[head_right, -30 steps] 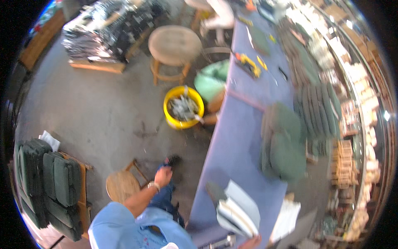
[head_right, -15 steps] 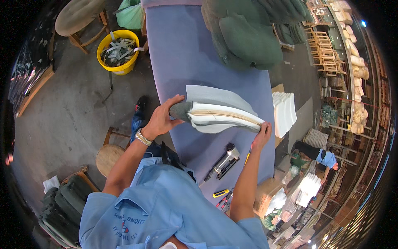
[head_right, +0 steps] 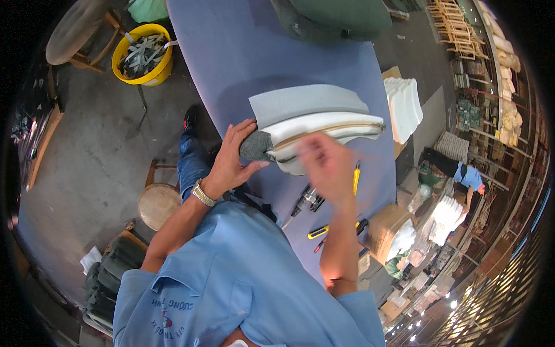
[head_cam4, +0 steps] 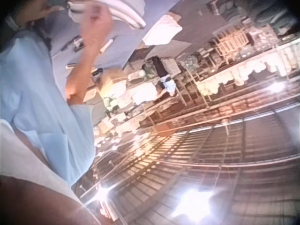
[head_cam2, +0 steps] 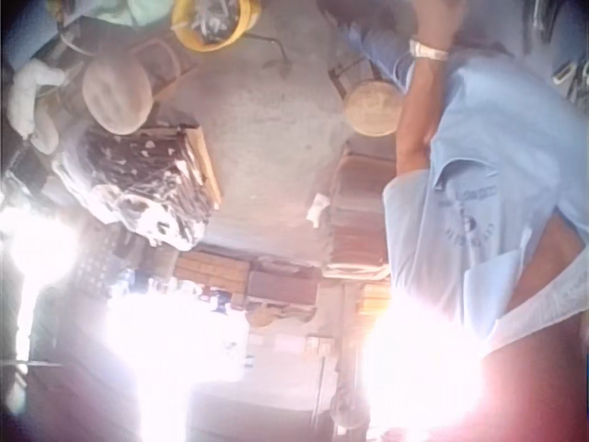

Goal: The person assembles a cushion by wrapping green fabric around a foam core, using a staple gun to secure the fabric edges. They trim excess fabric with a utility knife and smooth the surface, repeating the process for multiple cushions on a workbench.

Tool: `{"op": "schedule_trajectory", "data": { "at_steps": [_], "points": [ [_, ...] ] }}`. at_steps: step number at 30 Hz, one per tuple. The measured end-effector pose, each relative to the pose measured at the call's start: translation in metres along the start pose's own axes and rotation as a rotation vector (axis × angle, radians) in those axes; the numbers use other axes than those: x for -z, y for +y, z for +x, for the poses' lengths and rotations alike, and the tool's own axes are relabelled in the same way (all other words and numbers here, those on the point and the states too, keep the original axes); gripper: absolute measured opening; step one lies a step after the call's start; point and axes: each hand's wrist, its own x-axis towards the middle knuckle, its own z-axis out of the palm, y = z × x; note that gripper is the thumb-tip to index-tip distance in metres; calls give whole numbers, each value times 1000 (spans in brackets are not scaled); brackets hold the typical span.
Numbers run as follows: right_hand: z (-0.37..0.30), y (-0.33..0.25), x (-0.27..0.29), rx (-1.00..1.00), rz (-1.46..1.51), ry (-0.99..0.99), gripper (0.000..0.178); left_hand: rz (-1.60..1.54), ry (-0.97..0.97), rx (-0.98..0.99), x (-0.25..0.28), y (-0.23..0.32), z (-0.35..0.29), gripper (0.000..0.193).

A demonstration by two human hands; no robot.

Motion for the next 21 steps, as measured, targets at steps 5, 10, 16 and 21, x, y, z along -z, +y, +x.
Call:
{"op": "schedule_trajectory", "data": {
  "at_steps": [5, 10, 16, 21],
  "points": [
    [-10, -12, -55, 6, -375, -42, 44, 86, 39, 30, 5, 20, -18, 77],
    [-12, -7, -72, -13, -390, -50, 40, 135, 43, -17, 15, 16, -32, 72],
    [-20, -4, -69, -30, -273, 50, 35, 180, -2, -63, 31, 23, -15, 57],
    [-28, 25, -73, -49, 62, 118, 23, 206, -87, -79, 32, 30, -4, 51]
  ]
}}
